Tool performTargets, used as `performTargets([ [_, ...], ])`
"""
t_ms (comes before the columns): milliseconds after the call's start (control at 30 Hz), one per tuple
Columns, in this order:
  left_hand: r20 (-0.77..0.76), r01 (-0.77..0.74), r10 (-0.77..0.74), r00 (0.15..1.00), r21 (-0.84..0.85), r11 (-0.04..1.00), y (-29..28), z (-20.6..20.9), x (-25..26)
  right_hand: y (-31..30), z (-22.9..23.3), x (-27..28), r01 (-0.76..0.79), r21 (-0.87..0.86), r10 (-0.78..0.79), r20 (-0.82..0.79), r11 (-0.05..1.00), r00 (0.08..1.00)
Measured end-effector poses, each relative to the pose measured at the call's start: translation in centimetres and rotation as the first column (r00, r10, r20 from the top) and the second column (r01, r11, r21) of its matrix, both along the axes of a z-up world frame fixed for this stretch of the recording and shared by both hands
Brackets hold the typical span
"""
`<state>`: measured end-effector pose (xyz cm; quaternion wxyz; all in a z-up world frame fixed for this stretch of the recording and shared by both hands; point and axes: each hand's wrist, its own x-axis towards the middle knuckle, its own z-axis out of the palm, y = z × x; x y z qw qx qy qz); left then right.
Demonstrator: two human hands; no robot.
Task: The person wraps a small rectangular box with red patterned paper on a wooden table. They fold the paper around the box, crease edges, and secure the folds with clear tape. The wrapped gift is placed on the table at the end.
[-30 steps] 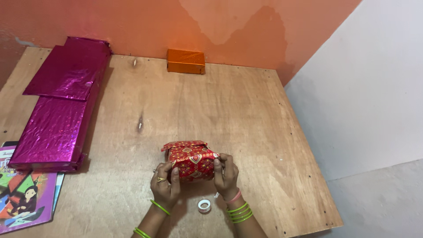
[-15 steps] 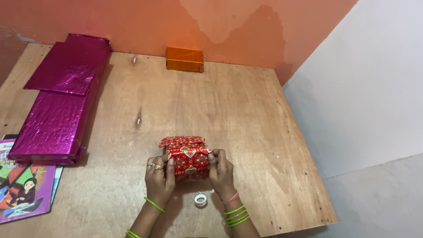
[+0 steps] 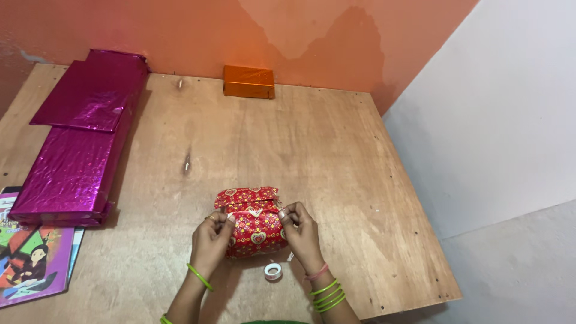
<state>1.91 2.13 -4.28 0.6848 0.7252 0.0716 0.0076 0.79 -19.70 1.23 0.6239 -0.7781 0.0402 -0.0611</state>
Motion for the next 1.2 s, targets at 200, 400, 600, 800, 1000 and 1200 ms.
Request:
performTargets([
  [200, 0.075, 0.149, -0.136, 0.988, -0.217, 0.965, 0.3, -3.1, -0.2, -0.8, -1.0, 0.0, -0.085, 0.150, 0.100, -0.100, 0.985, 0.990],
  [400, -0.036, -0.012, 0.024, 0.999, 0.317, 0.948, -1.3, -2.3, -1.4, -1.3, -4.3, -0.7, -0.100, -0.129, 0.097, -0.029, 0.987, 0.995],
  [600, 0.013, -0.160, 0.164, 0.986, 0.315, 0.936, -2.0, -1.9, -1.5, -1.6, -7.9, 0.9, -0.023, -0.153, 0.043, 0.134, 0.988, 0.990],
  [800, 0.227, -0.231, 0.150, 0.962, 0.387, 0.893, -2.0, -1.7, -2.1, -1.8, -7.8, 1.7, -0.142, 0.232, 0.174, -0.124, 0.962, 0.977],
  [1000, 0.213, -0.227, 0.150, 0.966, 0.405, 0.886, -1.4, -2.2, -0.6, -1.3, -8.6, 2.9, -0.084, 0.436, 0.154, -0.127, 0.896, 0.980],
  [1200, 0.053, -0.098, 0.098, 0.994, 0.000, 0.995, 0.1, -6.9, 1.6, -1.3, -9.1, 4.0, -0.011, 0.500, 0.141, -0.223, 0.866, 0.965],
])
